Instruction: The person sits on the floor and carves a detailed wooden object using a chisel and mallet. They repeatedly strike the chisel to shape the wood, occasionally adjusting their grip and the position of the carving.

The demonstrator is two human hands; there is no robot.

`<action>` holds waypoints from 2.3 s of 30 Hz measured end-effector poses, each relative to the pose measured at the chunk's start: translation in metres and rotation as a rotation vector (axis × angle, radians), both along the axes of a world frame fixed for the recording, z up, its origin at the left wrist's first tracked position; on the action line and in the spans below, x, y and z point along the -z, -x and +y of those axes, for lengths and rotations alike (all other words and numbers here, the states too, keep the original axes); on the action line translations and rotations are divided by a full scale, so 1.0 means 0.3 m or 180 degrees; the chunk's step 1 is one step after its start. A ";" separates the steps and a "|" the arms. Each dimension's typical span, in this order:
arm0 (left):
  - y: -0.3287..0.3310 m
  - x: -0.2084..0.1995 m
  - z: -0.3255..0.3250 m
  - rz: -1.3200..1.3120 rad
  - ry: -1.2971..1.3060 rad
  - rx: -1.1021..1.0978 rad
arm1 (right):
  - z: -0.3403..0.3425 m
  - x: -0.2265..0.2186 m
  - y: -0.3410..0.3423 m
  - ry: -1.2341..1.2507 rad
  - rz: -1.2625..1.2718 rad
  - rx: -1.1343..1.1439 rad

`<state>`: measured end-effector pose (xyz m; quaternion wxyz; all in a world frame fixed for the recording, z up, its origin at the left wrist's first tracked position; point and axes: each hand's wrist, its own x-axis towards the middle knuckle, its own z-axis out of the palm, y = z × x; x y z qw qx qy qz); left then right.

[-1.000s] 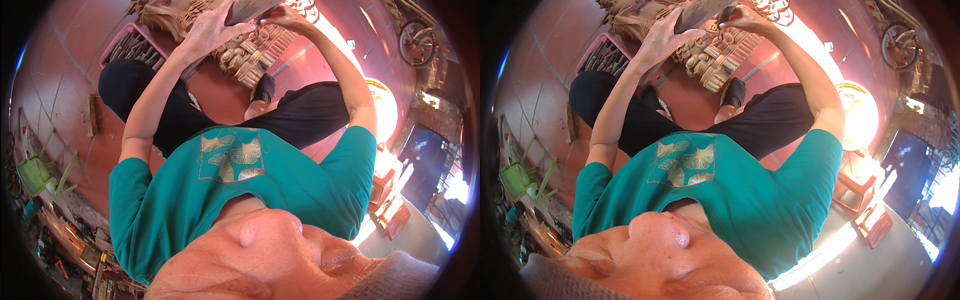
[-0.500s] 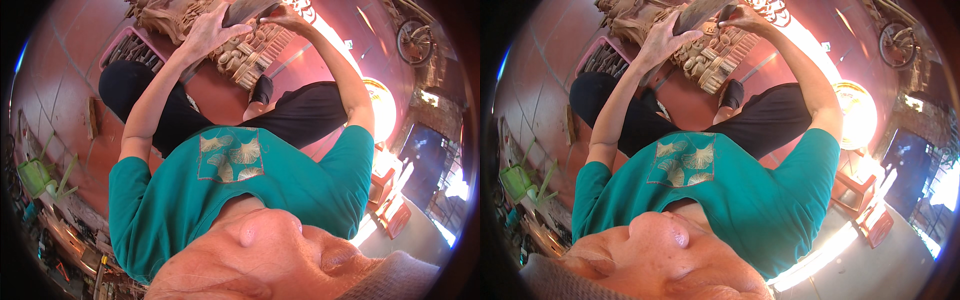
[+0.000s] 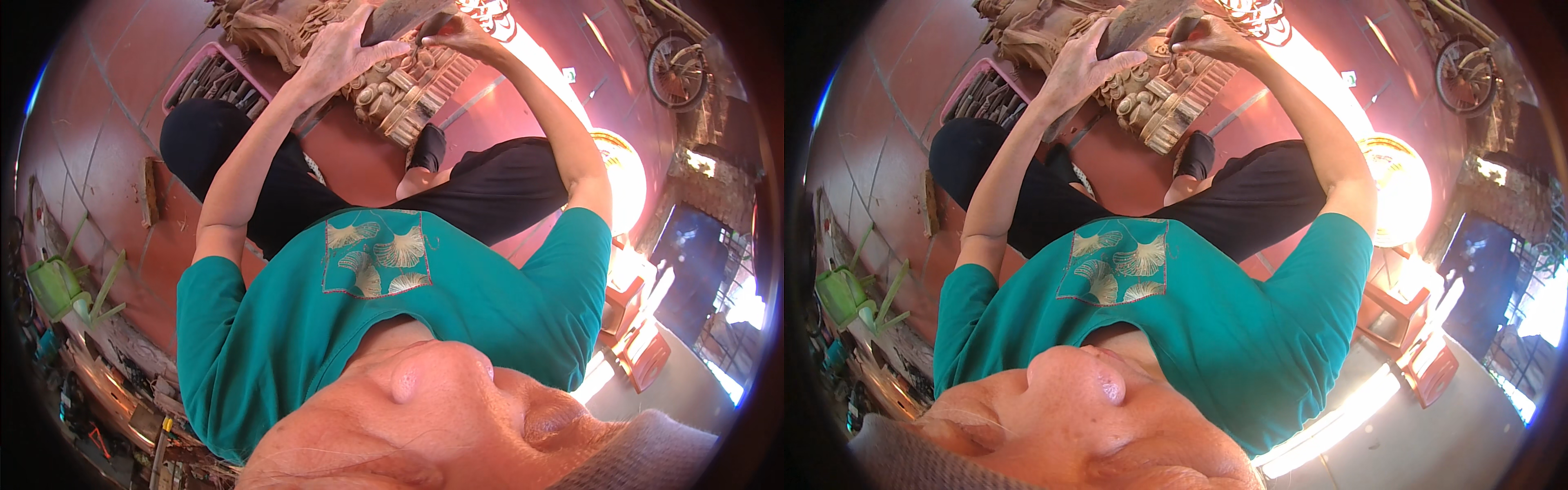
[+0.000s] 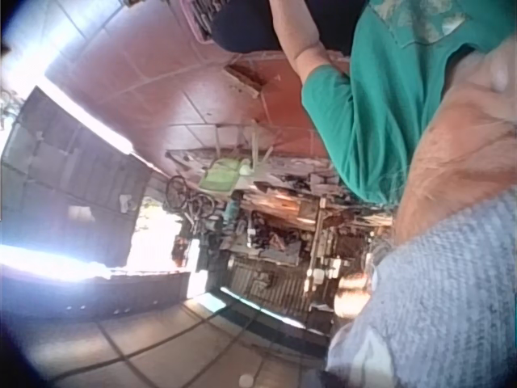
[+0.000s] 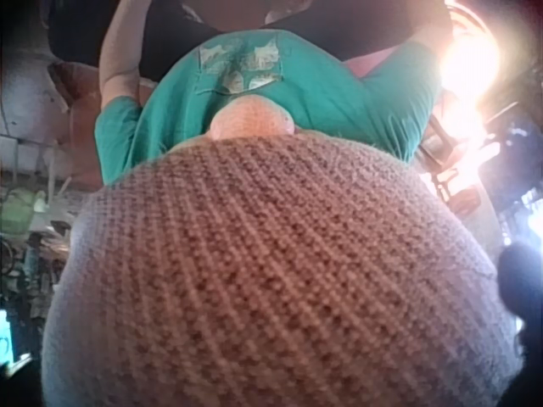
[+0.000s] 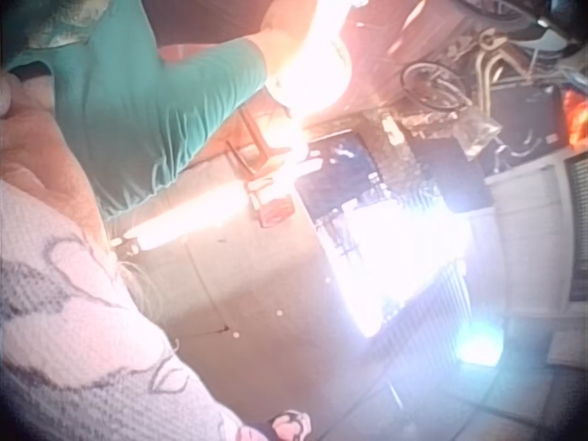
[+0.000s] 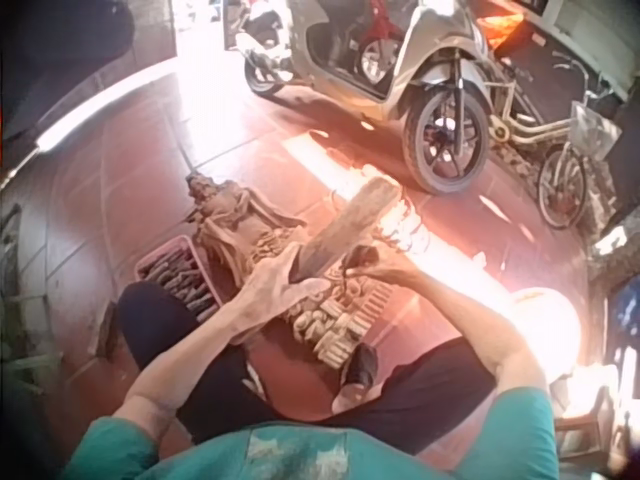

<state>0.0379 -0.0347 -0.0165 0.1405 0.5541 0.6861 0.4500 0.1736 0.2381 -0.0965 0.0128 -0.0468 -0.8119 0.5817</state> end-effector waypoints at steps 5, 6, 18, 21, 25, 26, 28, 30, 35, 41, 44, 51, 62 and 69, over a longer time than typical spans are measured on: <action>0.000 0.008 0.002 0.0070 -0.0062 -0.0044 | 0.028 0.030 0.039 -0.0107 -0.0239 -0.0117; 0.008 0.011 -0.002 0.0154 0.0210 -0.0001 | 0.037 0.024 0.043 -0.0070 -0.0356 -0.0150; 0.008 0.007 -0.019 0.0300 0.0379 0.0024 | 0.026 0.004 0.048 -0.0428 -0.0632 -0.0093; 0.035 0.074 -0.015 0.0539 0.0116 -0.0024 | -0.010 -0.029 0.030 -0.0840 -0.0700 0.0137; 0.027 0.023 -0.027 0.0368 0.0418 -0.0056 | -0.051 -0.093 -0.028 -0.0758 -0.0093 0.0012; 0.022 -0.001 -0.031 0.0274 0.0552 -0.0041 | -0.045 -0.078 -0.036 -0.0596 0.0130 -0.0019; 0.031 0.008 -0.031 0.0285 0.0691 -0.0087 | -0.039 -0.061 -0.040 -0.0598 0.0132 -0.0033; 0.036 0.024 -0.028 0.0313 0.0551 -0.0117 | -0.032 -0.058 -0.036 -0.0659 0.0095 -0.0054; 0.018 -0.005 -0.032 0.0220 0.0578 -0.0005 | -0.052 -0.113 -0.005 -0.1090 -0.0382 -0.0160; 0.019 -0.013 -0.042 0.0162 0.0497 0.0017 | -0.088 -0.145 -0.013 -0.0994 -0.0515 0.0000; 0.029 -0.005 -0.033 0.0061 0.0087 0.0112 | -0.056 -0.074 0.002 -0.0495 -0.0079 -0.0147; 0.046 0.010 -0.039 0.0144 0.0625 0.0082 | -0.094 -0.089 -0.039 -0.1352 0.0074 0.0070; 0.060 0.027 -0.058 0.0234 0.0358 -0.0062 | -0.115 -0.160 -0.068 -0.0799 0.0166 0.0469; 0.057 -0.033 -0.060 0.0020 0.1015 -0.0077 | -0.123 -0.109 -0.084 -0.1788 0.0441 0.0298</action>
